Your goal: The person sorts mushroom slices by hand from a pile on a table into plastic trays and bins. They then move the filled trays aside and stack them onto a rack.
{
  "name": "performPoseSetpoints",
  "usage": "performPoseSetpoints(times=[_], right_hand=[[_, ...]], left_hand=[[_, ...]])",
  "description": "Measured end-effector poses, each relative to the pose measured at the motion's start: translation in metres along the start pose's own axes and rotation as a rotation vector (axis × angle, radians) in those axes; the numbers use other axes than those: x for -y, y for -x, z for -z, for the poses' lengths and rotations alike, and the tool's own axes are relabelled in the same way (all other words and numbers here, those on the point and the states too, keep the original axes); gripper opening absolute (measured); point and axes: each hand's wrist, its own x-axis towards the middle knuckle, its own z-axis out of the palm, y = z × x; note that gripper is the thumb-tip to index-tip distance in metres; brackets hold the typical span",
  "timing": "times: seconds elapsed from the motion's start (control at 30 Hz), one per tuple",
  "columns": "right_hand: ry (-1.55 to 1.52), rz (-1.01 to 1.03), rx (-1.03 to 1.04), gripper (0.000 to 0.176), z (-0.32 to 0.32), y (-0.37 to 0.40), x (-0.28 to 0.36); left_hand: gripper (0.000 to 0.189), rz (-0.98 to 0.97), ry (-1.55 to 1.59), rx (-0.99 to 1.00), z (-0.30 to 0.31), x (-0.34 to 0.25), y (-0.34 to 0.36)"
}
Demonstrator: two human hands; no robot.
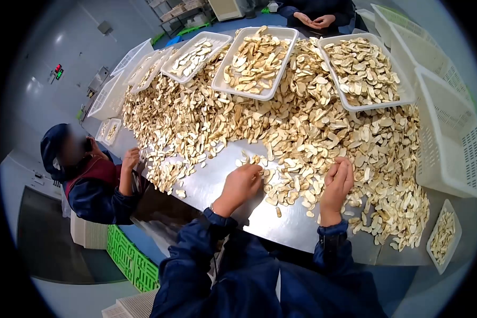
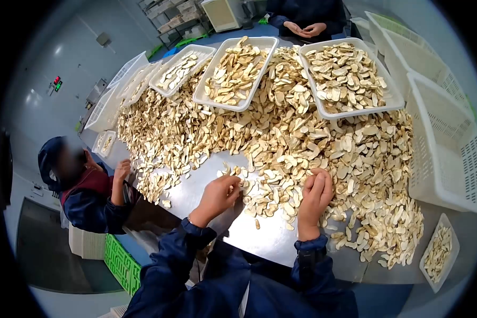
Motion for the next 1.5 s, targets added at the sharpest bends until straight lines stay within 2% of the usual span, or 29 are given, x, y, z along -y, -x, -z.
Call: performPoseSetpoints(times=[0.03, 0.1, 0.27, 0.37, 0.5, 0.57, 0.67, 0.7, 0.8, 0.93, 1.1, 1.2, 1.37, 1.5], right_hand=[[-0.006, -0.006, -0.008, 0.023, 0.0, -0.001, -0.001], [0.02, 0.013, 0.04, 0.023, 0.002, 0.0, -0.001], [0.737, 0.118, 0.387, 0.019, -0.005, 0.009, 0.007], [0.83, 0.101, 0.536, 0.018, -0.007, 0.014, 0.008], [0.968, 0.063, 0.77, 0.02, -0.013, 0.023, 0.014], [1.027, 0.065, 0.895, 0.024, -0.013, 0.032, 0.014], [1.216, 0.265, 0.972, 0.026, -0.011, 0.041, 0.006], [1.235, 0.327, 0.943, 0.029, -0.01, 0.044, 0.003], [1.31, 0.286, 0.922, 0.03, -0.01, 0.044, 0.004], [1.35, 0.361, 0.865, 0.026, -0.009, 0.044, 0.002], [1.312, 0.409, 0.779, 0.011, -0.003, 0.039, -0.007], [1.298, 0.411, 0.706, 0.01, -0.004, 0.037, -0.009], [1.161, 0.166, 0.788, 0.011, -0.012, 0.037, 0.009], [1.104, 0.143, 0.815, 0.013, -0.009, 0.035, 0.003]], left_hand=[[0.017, -0.044, -0.09, -0.075, 0.001, 0.001, 0.005], [0.018, -0.048, -0.038, -0.092, -0.002, -0.003, 0.013], [0.017, -0.172, 0.02, 0.016, -0.013, -0.025, 0.014], [0.021, -0.141, 0.001, 0.048, -0.015, -0.033, 0.018], [0.017, 0.025, -0.06, -0.153, -0.01, -0.019, 0.035], [0.015, 0.066, -0.022, -0.184, -0.014, -0.017, 0.05], [0.016, 0.059, 0.021, -0.16, -0.023, -0.021, 0.064], [0.018, 0.066, 0.034, -0.154, -0.025, -0.026, 0.064], [0.026, 0.055, 0.041, -0.158, -0.031, -0.039, 0.061], [0.036, 0.09, -0.002, -0.111, -0.033, -0.048, 0.054], [0.043, 0.071, 0.016, -0.178, -0.038, -0.047, 0.053], [0.041, 0.072, 0.037, -0.166, -0.04, -0.046, 0.053], [0.036, 0.106, 0.083, -0.149, -0.044, -0.047, 0.053], [0.034, 0.126, 0.126, -0.17, -0.047, -0.045, 0.054]])
